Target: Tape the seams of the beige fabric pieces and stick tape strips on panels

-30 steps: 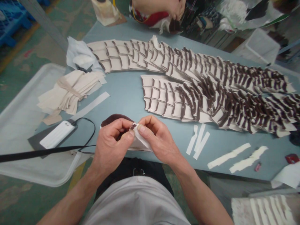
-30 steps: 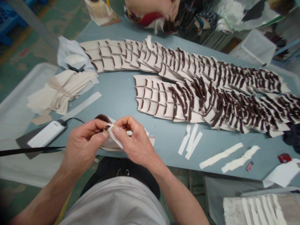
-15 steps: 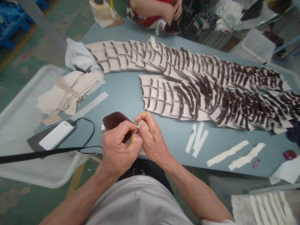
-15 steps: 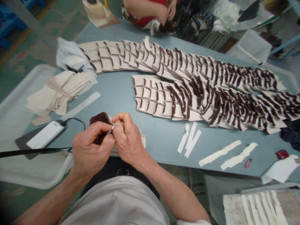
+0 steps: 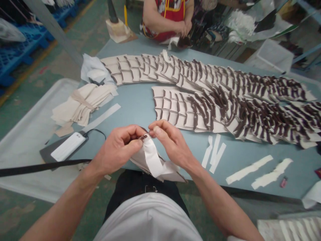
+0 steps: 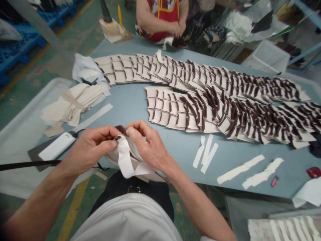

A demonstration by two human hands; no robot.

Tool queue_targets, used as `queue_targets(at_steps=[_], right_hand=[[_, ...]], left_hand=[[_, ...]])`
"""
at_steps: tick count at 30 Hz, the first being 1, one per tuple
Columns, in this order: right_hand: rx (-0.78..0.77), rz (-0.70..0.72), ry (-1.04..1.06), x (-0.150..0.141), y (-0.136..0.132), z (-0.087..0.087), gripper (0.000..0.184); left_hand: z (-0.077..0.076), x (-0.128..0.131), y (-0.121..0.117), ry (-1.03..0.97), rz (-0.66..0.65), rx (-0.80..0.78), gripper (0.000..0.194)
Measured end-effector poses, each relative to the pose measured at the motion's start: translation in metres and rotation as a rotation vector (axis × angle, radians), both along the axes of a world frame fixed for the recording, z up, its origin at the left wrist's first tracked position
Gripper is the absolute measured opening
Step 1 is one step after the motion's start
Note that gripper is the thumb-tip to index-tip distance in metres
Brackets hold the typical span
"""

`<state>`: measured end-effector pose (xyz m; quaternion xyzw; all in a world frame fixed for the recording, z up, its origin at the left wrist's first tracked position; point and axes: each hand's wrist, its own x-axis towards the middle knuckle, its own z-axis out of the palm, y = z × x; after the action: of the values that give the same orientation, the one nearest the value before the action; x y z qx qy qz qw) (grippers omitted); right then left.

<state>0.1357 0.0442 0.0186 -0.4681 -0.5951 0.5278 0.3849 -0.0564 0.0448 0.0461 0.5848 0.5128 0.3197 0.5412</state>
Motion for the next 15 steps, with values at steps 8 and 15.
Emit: queue_targets(at_steps=[8, 15], right_hand=[[0.467, 0.275, -0.248, 0.016, 0.018, 0.048, 0.019], [0.351, 0.5, -0.457, 0.028, 0.014, 0.056, 0.041]], left_hand=[[0.032, 0.002, -0.003, 0.103, -0.153, 0.138, 0.018], [0.031, 0.003, -0.017, 0.095, -0.145, 0.147, 0.009]])
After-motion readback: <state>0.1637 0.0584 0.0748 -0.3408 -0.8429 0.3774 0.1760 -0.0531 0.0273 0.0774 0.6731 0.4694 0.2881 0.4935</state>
